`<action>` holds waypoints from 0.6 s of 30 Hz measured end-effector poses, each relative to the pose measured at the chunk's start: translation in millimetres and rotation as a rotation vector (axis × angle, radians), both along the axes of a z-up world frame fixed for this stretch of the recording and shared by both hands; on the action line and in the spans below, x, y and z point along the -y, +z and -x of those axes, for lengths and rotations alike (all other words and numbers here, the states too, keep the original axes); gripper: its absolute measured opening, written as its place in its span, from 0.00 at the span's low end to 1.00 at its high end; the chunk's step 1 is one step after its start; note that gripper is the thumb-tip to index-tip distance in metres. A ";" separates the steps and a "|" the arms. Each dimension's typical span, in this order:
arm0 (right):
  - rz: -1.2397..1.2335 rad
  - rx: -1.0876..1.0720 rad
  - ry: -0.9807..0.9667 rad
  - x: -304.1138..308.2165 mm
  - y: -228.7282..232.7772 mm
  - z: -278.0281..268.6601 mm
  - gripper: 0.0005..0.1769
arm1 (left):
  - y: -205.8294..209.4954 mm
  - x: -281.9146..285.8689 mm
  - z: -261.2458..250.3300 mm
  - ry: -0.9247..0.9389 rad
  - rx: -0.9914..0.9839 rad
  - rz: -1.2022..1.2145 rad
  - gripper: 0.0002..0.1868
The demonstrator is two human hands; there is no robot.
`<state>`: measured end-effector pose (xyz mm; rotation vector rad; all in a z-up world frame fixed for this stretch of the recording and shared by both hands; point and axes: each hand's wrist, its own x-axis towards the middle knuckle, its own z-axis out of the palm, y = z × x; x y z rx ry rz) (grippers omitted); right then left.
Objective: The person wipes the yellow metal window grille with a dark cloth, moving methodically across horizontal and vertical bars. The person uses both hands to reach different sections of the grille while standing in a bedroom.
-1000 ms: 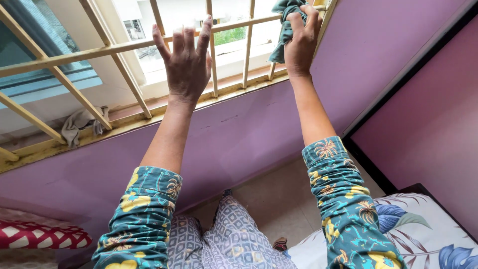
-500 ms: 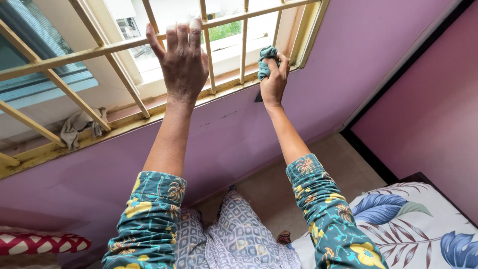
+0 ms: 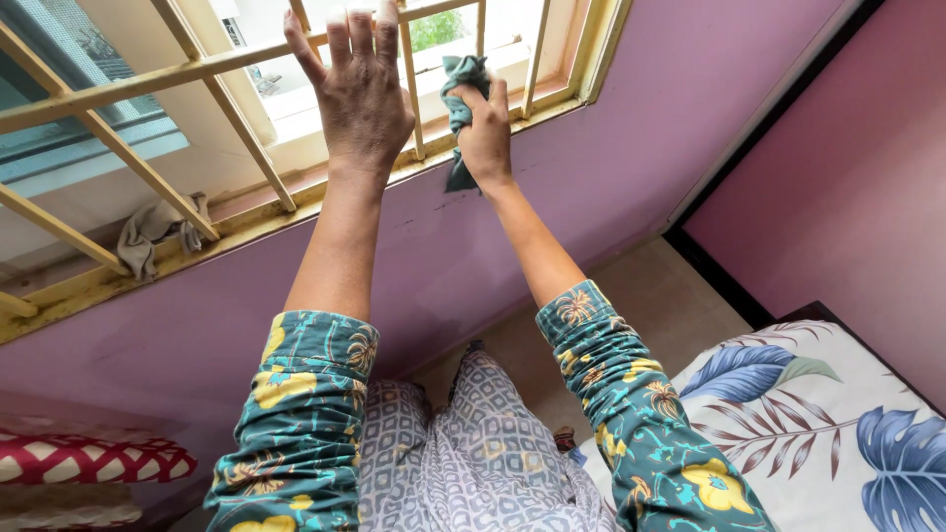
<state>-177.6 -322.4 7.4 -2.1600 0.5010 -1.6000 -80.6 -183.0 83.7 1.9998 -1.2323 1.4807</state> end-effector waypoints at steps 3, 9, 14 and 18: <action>-0.051 -0.002 -0.055 -19.1 0.0 13.2 0.14 | 7.4 -5.6 2.8 0.012 -0.086 -0.113 0.43; 0.153 0.162 0.103 -69.4 43.8 -8.6 0.18 | 36.1 -16.7 1.7 0.055 -0.466 -0.530 0.37; 0.017 0.092 0.133 -76.0 29.1 -37.9 0.20 | 22.5 -9.0 -3.5 0.110 -0.204 -0.395 0.50; -0.073 -0.129 0.053 -81.0 -6.6 -28.5 0.22 | 19.6 -5.7 -8.4 0.075 -0.180 -0.362 0.57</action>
